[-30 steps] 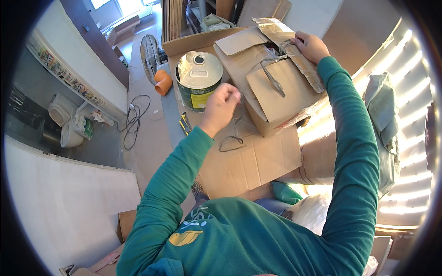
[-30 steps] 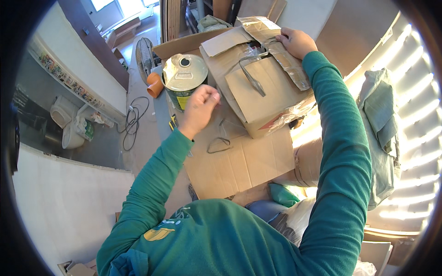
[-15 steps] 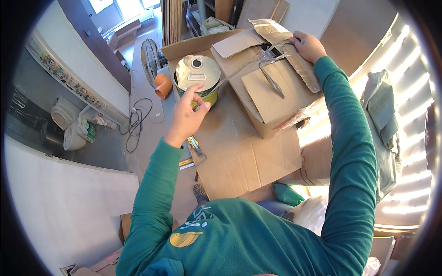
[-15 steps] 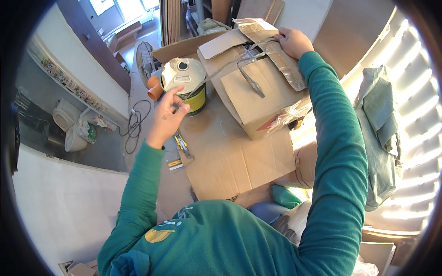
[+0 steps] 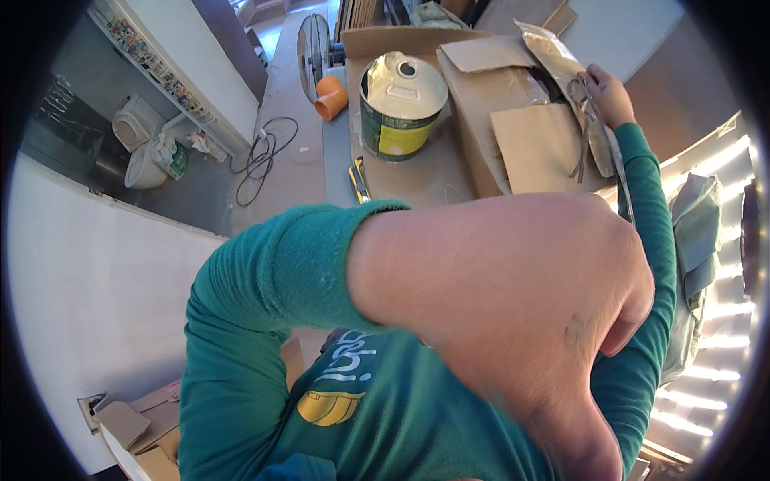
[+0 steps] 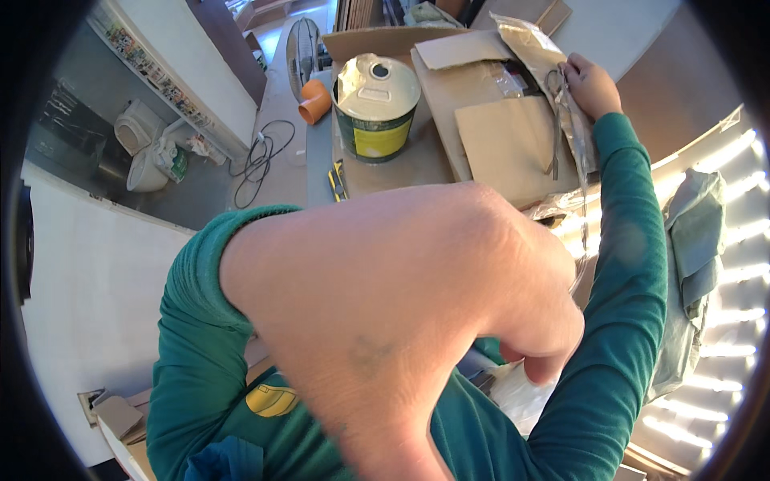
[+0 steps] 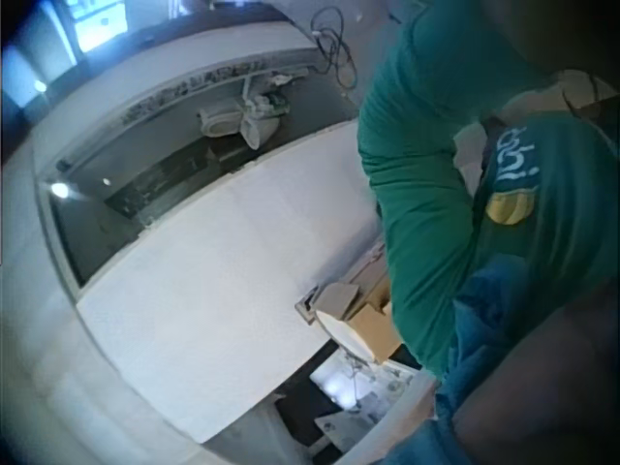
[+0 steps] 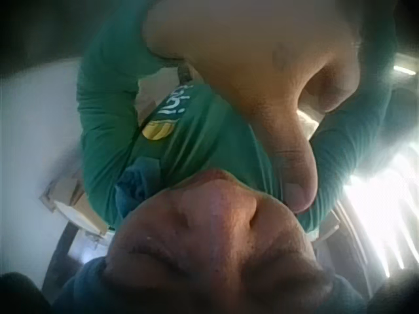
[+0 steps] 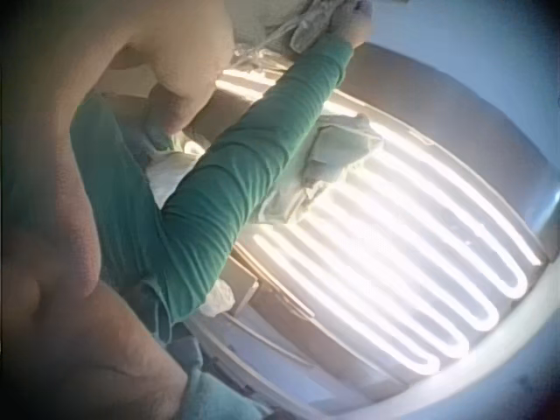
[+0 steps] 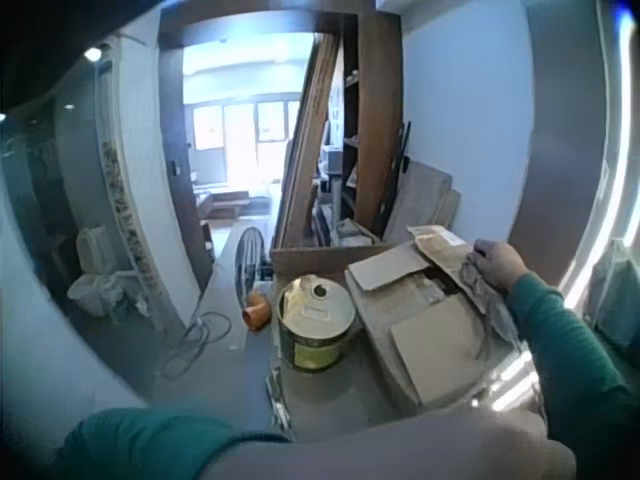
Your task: The person compares a paper template to a dark sheet of material, manipulates a metal strip by hand, and then places items into a cardboard box which they secure with tape using a utility knife.
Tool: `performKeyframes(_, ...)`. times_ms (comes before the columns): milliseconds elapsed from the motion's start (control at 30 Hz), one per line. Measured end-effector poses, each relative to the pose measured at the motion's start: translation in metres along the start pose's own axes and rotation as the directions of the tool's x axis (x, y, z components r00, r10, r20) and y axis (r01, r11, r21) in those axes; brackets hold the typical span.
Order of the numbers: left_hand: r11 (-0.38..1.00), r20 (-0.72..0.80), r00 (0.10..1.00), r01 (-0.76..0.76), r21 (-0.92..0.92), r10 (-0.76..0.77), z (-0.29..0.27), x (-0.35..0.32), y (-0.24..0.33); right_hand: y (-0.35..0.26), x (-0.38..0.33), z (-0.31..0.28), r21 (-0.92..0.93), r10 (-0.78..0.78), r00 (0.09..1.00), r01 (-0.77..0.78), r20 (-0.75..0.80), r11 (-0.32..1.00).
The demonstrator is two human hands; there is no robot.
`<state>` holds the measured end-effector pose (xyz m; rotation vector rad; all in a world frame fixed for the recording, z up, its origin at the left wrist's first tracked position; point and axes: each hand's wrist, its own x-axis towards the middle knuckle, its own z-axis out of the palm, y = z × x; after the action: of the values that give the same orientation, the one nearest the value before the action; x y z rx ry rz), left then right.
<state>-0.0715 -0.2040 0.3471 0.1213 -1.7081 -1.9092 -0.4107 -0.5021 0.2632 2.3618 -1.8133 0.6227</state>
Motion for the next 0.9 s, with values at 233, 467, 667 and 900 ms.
performKeyframes(233, 0.852, -0.054, 0.949, -0.251, 0.459, 0.309, 0.017, 0.000, -0.031, 0.039, -0.004, -0.006, 0.033, -0.046, 0.999, 0.046, 0.008, 0.998)
performKeyframes(467, 0.820, 0.048, 0.880, -0.459, 0.343, 0.473, 0.009, 0.019, -0.071, 0.038, -0.004, -0.003, 0.005, -0.038, 0.999, 0.038, 0.007, 0.999)
performKeyframes(667, 0.885, 0.260, 0.945, 0.059, 0.462, -0.199, -0.028, 0.006, 0.036, 0.034, -0.001, -0.004, 0.010, -0.081, 0.997, 0.081, -0.006, 0.997)
performKeyframes(900, 0.988, -0.150, 0.979, -0.124, 0.091, 0.137, -0.002, -0.015, -0.088, 0.008, -0.017, -0.016, 0.044, 0.059, 0.998, -0.058, -0.014, 0.997)
